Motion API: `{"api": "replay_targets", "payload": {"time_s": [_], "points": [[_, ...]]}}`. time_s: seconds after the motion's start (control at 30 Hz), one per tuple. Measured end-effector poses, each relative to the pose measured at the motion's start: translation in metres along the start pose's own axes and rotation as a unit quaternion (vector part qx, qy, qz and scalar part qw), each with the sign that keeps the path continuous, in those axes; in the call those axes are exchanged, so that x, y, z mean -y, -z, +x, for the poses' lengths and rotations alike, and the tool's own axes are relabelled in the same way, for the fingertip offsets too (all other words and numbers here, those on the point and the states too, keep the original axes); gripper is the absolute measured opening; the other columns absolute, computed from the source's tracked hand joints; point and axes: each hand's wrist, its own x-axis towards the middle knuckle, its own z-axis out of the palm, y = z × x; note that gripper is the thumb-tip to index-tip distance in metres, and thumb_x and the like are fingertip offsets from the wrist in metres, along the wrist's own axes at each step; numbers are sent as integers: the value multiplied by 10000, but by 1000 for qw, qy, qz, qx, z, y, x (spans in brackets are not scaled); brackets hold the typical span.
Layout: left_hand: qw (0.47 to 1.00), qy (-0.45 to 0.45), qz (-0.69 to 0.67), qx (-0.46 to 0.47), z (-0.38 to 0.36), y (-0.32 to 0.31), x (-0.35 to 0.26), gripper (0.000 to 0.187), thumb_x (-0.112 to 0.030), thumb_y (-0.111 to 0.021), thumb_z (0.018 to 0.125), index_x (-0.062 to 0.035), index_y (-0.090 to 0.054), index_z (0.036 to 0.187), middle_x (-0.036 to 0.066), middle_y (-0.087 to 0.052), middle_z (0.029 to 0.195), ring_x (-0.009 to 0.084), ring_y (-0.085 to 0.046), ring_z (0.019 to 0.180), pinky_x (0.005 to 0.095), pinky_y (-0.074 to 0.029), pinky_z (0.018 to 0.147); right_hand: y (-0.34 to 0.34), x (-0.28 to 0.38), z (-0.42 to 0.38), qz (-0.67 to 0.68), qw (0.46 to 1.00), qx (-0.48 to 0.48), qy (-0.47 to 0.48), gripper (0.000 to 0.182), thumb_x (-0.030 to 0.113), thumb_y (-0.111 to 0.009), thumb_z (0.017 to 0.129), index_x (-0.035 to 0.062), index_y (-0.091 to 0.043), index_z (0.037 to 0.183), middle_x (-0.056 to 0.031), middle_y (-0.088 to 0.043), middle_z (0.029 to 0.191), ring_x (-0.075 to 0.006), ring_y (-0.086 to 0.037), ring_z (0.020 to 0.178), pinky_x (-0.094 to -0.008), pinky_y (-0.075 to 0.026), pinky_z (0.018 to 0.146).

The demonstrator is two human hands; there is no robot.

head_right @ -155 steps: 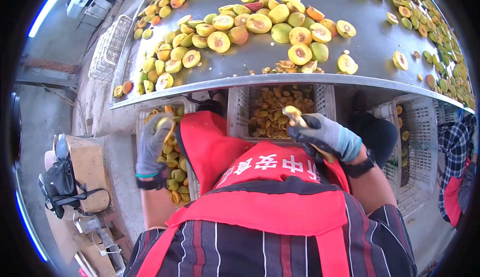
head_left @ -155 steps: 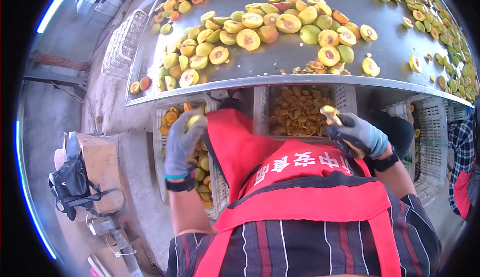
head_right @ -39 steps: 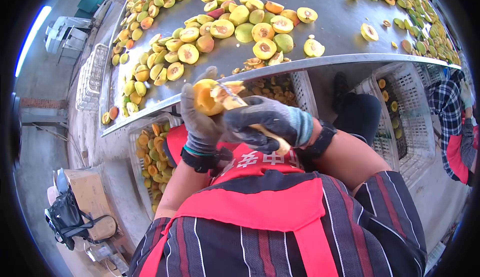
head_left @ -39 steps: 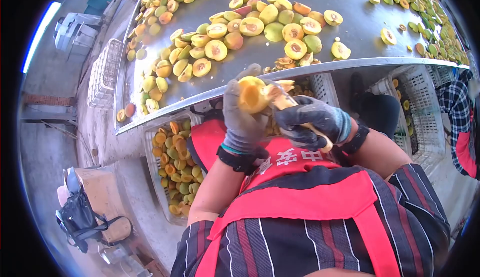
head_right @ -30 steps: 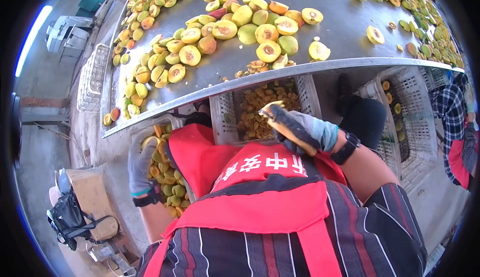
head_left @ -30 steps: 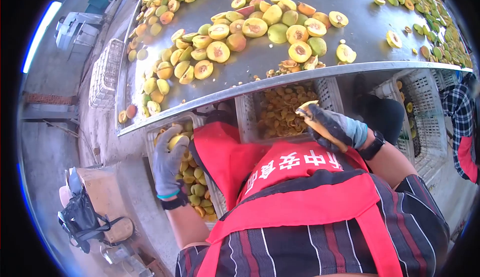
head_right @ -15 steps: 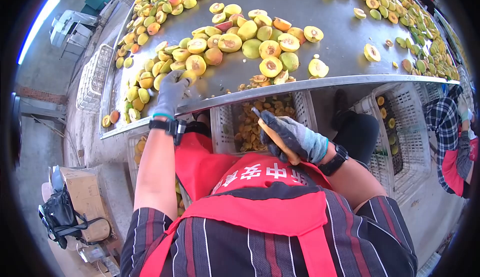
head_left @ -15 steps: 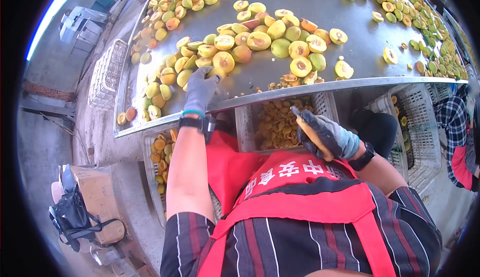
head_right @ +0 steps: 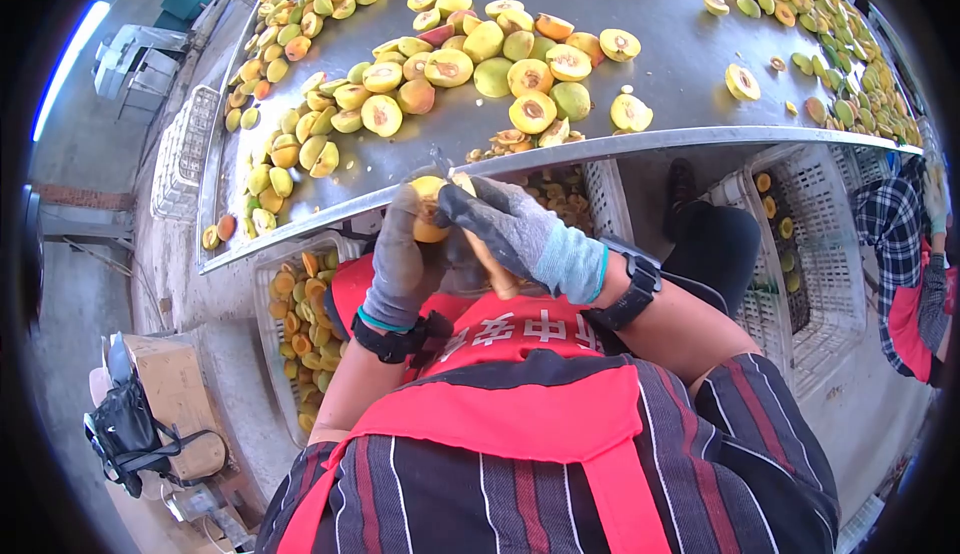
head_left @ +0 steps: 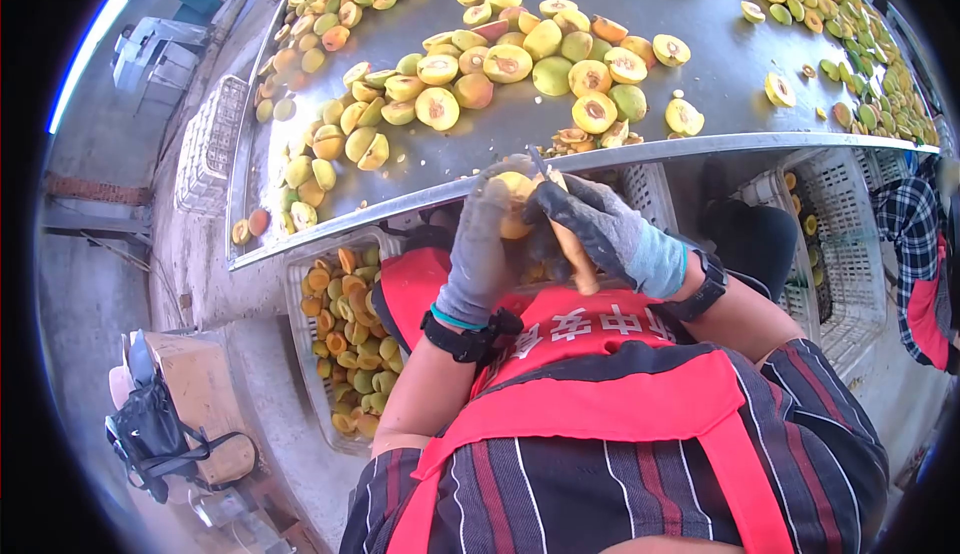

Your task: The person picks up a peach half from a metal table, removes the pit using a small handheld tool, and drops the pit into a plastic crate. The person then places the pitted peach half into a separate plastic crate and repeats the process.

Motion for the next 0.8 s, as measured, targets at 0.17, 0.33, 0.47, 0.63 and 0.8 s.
{"api": "replay_targets", "payload": {"time_s": [0.17,0.33,0.47,0.63,0.8], "points": [[998,-30,-48,25,-4,-6,-14,527,-518,-352,927,-52,-469,1140,92,-551,1048,190,-549,961,334,-456,851,4,-3,-3,-309,949,-33,48,374,346,-547,887,35,-526,1094,-135,-612,789,-251,-619,724,-353,-477,617],[995,-84,24,-42,-5,-17,-10,518,-488,-332,945,-24,-498,1102,82,-576,996,192,-557,934,334,-440,884,-6,3,-6,-467,880,-54,74,349,310,-549,876,19,-527,1066,-226,-602,897,-389,-587,833,-427,-467,691],[981,-129,125,-78,-1,-9,-2,482,-429,-330,965,-9,-553,1039,79,-587,1001,169,-551,912,314,-431,878,-15,3,-6,-414,907,-31,75,332,285,-546,878,20,-526,1075,-231,-600,912,-383,-588,838,-426,-469,686],[964,-106,242,-41,-1,-10,-21,465,-409,-373,955,-7,-606,935,74,-619,903,145,-569,800,285,-461,761,-5,-11,-10,-448,893,3,40,262,257,-535,898,12,-495,983,-100,-542,627,-220,-549,519,-338,-447,476],[953,-132,274,-4,6,1,-10,398,-343,-438,947,3,-625,892,78,-640,847,113,-592,723,239,-485,615,-3,-13,-9,-565,819,7,101,292,281,-571,870,8,-490,936,-73,-546,619,-167,-557,501,-301,-438,422]]}}
